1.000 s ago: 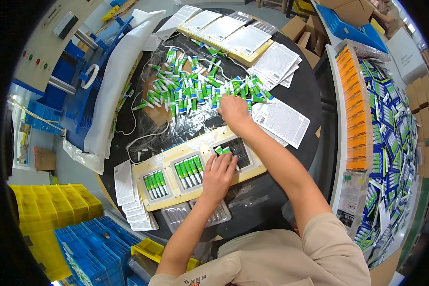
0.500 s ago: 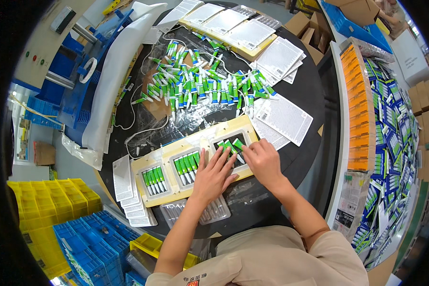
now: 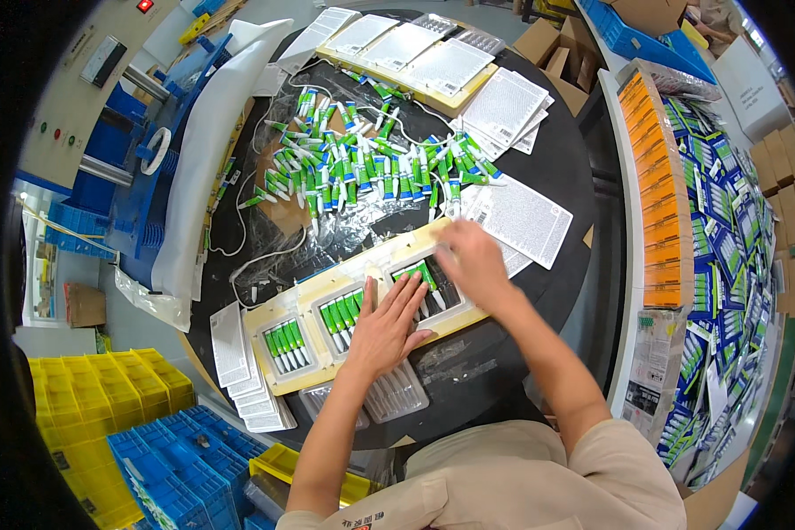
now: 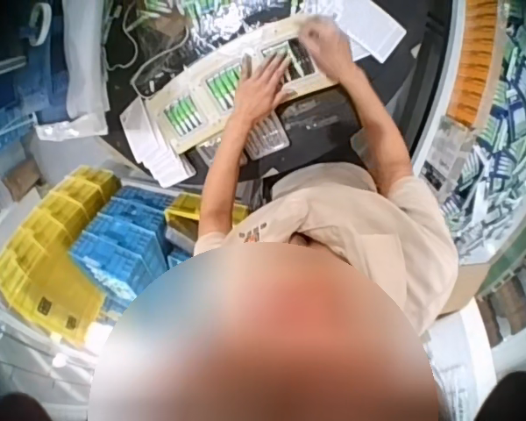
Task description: The person places green cylindrical components into a yellow tray with multiple slots, then covers the tray with white paper sheets. The person repeats this process several times, handling the components and trays by hand.
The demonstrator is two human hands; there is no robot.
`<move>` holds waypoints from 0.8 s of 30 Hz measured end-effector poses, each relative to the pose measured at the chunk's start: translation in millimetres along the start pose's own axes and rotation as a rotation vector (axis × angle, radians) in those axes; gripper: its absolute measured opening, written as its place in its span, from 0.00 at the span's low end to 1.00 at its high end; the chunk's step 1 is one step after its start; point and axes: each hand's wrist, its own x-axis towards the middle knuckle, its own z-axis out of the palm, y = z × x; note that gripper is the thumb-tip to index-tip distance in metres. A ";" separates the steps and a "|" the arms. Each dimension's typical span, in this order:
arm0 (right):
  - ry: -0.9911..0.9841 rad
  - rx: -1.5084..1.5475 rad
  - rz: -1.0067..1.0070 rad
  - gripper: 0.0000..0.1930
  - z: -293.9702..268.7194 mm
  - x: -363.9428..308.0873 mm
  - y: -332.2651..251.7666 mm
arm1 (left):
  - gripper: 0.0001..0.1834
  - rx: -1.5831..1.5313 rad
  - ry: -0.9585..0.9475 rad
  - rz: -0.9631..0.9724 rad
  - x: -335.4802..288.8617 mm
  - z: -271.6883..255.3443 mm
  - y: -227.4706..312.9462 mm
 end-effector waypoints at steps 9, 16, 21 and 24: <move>-0.494 -0.619 -0.616 0.08 2.5 115.3 43.7 | 0.37 0.065 -0.026 0.079 11.6 2.3 14.5; -0.482 -0.601 -0.867 0.09 -1.5 115.3 60.6 | 0.38 0.027 -0.032 0.056 8.0 2.0 9.7; 0.019 -0.092 -0.391 0.15 -35.3 59.4 30.6 | 0.39 0.001 -0.011 0.020 4.1 -0.4 9.5; 0.158 0.131 -0.002 0.11 -27.5 -16.9 2.4 | 0.39 0.000 -0.007 0.022 2.4 1.4 7.8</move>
